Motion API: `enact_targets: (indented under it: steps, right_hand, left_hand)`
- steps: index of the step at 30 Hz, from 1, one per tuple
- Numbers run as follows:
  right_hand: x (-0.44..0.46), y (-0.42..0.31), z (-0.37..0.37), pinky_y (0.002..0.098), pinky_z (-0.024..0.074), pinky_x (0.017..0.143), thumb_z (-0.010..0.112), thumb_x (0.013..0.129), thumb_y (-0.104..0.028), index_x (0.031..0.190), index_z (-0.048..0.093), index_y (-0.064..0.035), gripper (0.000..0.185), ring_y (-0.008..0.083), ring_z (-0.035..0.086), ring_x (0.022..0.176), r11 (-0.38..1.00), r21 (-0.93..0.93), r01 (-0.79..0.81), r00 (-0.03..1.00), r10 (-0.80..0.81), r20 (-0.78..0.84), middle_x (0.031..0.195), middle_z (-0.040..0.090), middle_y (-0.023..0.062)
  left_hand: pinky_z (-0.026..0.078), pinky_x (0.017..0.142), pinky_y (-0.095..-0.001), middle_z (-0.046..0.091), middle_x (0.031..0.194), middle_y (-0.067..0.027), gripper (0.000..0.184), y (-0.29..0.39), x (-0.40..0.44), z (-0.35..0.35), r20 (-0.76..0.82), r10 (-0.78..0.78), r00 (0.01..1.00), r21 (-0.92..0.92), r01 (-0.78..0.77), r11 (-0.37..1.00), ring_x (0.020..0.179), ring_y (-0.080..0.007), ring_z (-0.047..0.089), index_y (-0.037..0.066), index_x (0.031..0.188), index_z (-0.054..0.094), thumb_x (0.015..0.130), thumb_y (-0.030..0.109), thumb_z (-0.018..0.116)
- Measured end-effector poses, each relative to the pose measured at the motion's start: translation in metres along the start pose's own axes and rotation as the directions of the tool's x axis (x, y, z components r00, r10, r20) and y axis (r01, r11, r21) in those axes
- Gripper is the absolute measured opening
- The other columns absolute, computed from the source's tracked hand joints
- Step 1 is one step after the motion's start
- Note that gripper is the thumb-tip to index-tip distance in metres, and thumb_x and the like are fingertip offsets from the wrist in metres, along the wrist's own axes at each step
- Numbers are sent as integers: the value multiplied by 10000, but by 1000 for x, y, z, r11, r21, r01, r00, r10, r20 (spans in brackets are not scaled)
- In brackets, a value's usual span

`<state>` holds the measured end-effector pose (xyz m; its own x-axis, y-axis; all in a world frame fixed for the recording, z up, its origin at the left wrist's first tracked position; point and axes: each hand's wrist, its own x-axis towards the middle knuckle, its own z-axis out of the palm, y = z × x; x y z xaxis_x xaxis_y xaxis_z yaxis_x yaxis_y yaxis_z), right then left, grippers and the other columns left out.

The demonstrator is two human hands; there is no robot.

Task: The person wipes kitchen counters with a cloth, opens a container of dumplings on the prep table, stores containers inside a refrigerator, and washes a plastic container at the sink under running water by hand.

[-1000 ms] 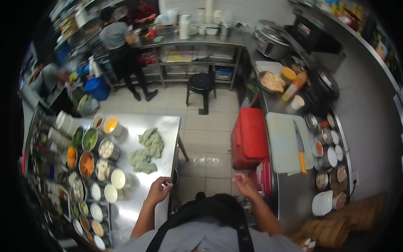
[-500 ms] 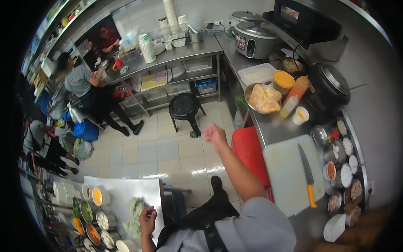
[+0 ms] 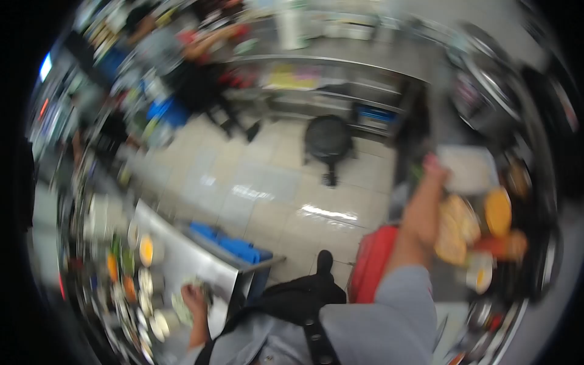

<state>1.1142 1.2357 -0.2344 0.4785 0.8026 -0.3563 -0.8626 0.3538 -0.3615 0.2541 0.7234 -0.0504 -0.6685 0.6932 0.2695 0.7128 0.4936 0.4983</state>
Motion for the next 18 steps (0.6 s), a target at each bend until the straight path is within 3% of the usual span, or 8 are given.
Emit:
enact_targets:
  steps: [2,3,4,5,6,9,12,18]
  right_hand:
    - [48,-24,-98,558,241,1112,416,682,-777,1487,159,40,1176,414,305,1366,956,-178,-232,945,265,194,1516,271,257]
    - [19,-57,-56,598,154,1133,450,741,-795,1492,80,56,1194,431,163,1429,995,27,-97,982,91,165,1564,114,255]
    - [9,-67,-47,599,140,1136,369,825,-758,1492,94,51,1084,431,175,1425,998,58,2,1000,-4,30,1555,147,263]
    - [-4,-71,-23,609,203,1114,356,874,-697,1476,179,49,975,449,233,1397,997,78,-18,995,26,-93,1514,254,274]
    - [-2,-70,-6,624,266,1078,406,887,-637,1420,338,34,859,428,295,1369,993,56,104,981,-93,-169,1452,359,272]
    - [-28,-46,37,613,286,1063,415,882,-604,1421,334,34,840,428,312,1355,977,-147,158,960,-187,-211,1446,362,276]
    - [-44,-15,62,601,305,1048,423,877,-571,1422,331,35,821,427,328,1341,951,-277,136,957,-198,-210,1441,366,280]
    - [-85,34,82,578,344,1018,440,866,-506,1425,325,36,787,427,361,1312,921,-384,72,971,-153,-184,1430,373,288]
  left_hand:
    - [462,798,-360,549,953,-159,317,5,-3,-8,-124,-50,991,70,59,996,891,-287,554,-20,1054,527,787,77,668]
    - [456,820,-387,552,984,-162,364,-13,-1,-12,-111,-89,990,149,105,983,922,-307,555,-14,1081,516,773,92,679]
    - [447,843,-406,555,986,-169,373,-14,0,-15,-134,-165,977,124,182,975,938,-332,557,-5,1073,526,754,98,689]
    - [447,848,-416,556,994,-175,376,-12,-1,-21,-160,-161,974,175,189,966,956,-349,557,0,1070,534,743,97,692]
    - [449,835,-428,556,988,-174,372,-18,-2,-22,-244,-111,963,161,153,975,946,-355,559,3,1061,540,735,96,694]
    - [405,906,-451,541,1078,-174,413,-25,-10,-29,-276,-121,953,173,173,969,1050,-362,507,28,1098,546,721,101,699]
    - [324,987,-552,460,1242,-195,530,-12,-20,-37,-289,-317,903,192,379,905,1197,-398,403,65,1200,523,745,240,731]
    - [146,1027,-726,142,1519,-253,1076,-15,-26,-46,-104,-619,778,245,624,742,1415,-447,109,192,1468,326,609,657,776]
